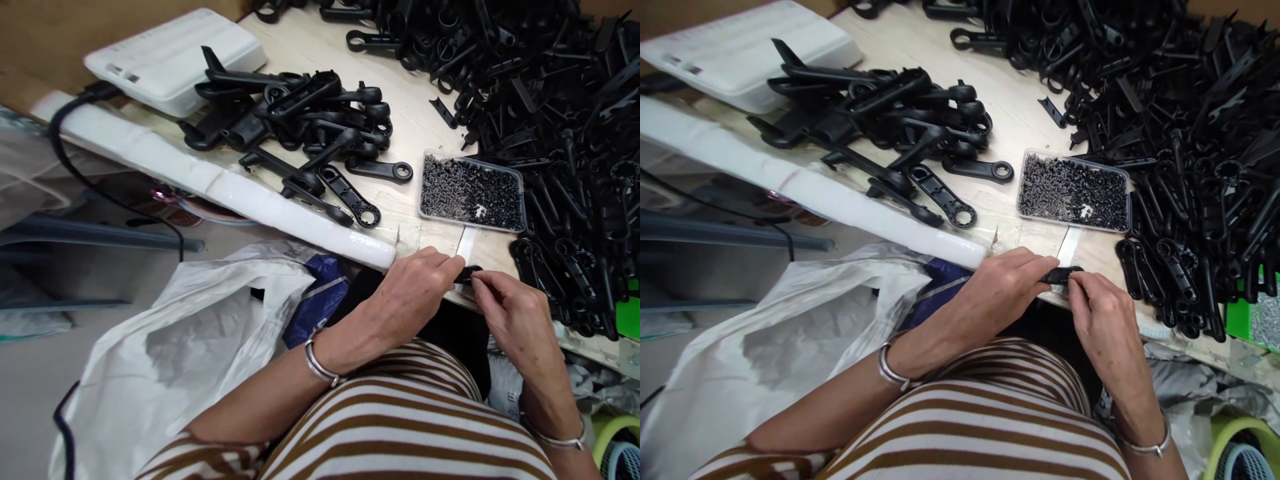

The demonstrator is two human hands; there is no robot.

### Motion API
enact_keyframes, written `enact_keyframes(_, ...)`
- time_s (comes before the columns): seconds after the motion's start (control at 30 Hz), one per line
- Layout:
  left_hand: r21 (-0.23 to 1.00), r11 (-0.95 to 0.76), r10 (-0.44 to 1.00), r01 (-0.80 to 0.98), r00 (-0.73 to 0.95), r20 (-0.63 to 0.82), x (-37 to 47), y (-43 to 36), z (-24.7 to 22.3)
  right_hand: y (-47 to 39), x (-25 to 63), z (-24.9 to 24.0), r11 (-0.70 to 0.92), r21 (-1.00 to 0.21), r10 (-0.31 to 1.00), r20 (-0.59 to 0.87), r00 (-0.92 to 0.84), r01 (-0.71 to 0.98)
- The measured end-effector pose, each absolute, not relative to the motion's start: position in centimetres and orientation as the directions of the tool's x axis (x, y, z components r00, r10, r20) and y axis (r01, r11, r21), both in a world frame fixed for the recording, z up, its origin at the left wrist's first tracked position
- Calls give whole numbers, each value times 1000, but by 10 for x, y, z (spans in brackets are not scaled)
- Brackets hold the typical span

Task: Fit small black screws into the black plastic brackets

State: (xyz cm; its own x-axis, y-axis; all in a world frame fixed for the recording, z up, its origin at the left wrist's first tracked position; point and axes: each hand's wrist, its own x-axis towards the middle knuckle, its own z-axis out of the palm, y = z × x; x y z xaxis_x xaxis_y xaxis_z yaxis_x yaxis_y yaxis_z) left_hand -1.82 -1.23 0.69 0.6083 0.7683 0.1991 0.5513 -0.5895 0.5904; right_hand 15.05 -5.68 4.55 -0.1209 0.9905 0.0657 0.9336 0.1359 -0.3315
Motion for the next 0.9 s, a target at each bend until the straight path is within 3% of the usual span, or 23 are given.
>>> enact_keyframes(0.13, 607, -587, 758, 536, 626, 180, -19, -12, 8, -57, 148, 46, 126, -244, 992, 42, -119, 962)
enact_keyframes(0.37, 641, -577, 748, 507, 642, 166, -20, -11, 11, -50, 148, 50, 97, -239, 993, -40, -109, 966)
enact_keyframes(0.6, 635, -628, 693, 449, 694, 194, -24, -9, 15, -46, 148, 54, 139, -147, 983, -102, -155, 979)
enact_keyframes(0.9, 654, -610, 731, 447, 636, 246, -21, -10, 6, -45, 123, 63, 273, 261, 959, -145, -242, 926)
